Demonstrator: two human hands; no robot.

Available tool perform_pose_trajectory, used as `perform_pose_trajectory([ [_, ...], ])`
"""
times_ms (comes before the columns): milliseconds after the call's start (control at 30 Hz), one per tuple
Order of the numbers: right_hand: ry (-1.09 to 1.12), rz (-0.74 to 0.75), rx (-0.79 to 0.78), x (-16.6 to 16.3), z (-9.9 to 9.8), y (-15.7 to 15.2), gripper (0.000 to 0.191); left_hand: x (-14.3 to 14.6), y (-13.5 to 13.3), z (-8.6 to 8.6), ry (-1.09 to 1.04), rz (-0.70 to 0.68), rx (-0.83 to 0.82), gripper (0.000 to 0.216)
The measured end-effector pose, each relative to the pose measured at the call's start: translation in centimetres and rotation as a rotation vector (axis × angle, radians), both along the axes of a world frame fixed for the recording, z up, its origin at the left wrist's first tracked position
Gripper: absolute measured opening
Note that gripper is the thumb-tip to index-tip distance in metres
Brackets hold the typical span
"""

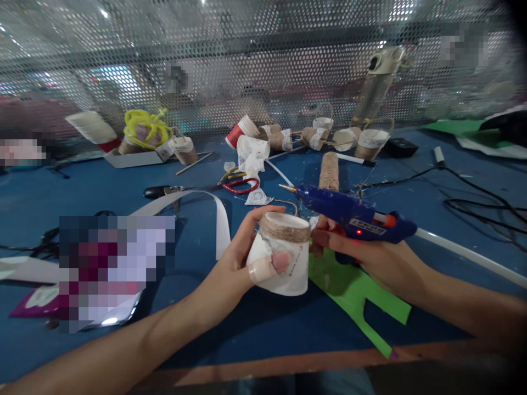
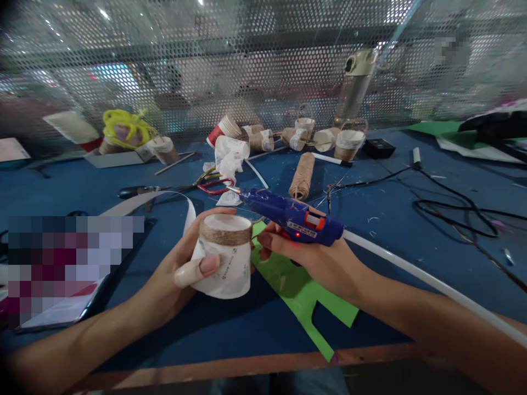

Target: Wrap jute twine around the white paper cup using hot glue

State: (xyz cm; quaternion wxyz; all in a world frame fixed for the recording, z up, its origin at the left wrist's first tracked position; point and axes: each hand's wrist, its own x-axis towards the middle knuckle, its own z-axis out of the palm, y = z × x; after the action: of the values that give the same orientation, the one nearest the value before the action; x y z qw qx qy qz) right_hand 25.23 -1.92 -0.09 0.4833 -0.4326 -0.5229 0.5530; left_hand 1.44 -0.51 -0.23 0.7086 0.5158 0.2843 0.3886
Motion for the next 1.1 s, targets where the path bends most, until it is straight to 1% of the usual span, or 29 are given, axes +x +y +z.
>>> perform_pose_trajectory([
  [100, 0.002, -0.017, -0.014, -0.2, 0.4, 0.0, 0.018, 0.0, 0.0, 0.0, -0.002, -0.010, -0.015, 0.051],
  [233, -0.024, -0.045, -0.010, -0.6, 1.2, -0.1, 0.023, 0.1, 0.1, 0.0, 0.009, -0.041, -0.035, 0.052],
  [367, 0.004, -0.076, -0.058, -1.0, 1.6, -0.1, 0.027, 0.0, 0.3, -0.1, 0.044, -0.043, -0.043, 0.052],
  [433, 0.004, -0.124, -0.069, -1.0, 1.4, -0.1, 0.027, 0.0, 0.3, -0.1, 0.059, -0.030, -0.039, 0.054],
  [533, -0.048, -0.239, -0.063, -0.7, 0.7, 0.0, 0.025, 0.2, 0.2, 0.1, 0.078, -0.006, -0.058, 0.055],
  [600, -0.096, -0.264, -0.053, -0.6, 0.3, 0.0, 0.023, 0.3, 0.1, 0.3, 0.088, 0.026, -0.088, 0.057],
  [700, -0.168, -0.278, -0.031, -0.4, 0.2, 0.1, 0.025, 0.6, 0.1, 0.6, 0.076, 0.120, -0.117, 0.059],
  [767, -0.201, -0.278, -0.022, -0.4, 0.3, 0.1, 0.027, 0.6, 0.2, 0.7, 0.072, 0.171, -0.135, 0.054],
  [833, -0.222, -0.264, -0.008, -0.4, 0.6, 0.0, 0.028, 0.6, 0.2, 0.7, 0.077, 0.194, -0.150, 0.047],
  [933, -0.201, -0.197, 0.028, -0.6, 1.1, -0.1, 0.022, 0.5, 0.2, 0.5, 0.068, 0.170, -0.149, 0.040],
  [1033, -0.110, -0.112, 0.055, -0.6, 1.6, -0.4, 0.013, 0.4, 0.2, 0.2, 0.047, 0.125, -0.088, 0.046],
  [1100, -0.063, -0.078, 0.072, -0.6, 1.7, -0.6, 0.010, 0.4, 0.2, 0.1, 0.071, 0.114, -0.049, 0.052],
])
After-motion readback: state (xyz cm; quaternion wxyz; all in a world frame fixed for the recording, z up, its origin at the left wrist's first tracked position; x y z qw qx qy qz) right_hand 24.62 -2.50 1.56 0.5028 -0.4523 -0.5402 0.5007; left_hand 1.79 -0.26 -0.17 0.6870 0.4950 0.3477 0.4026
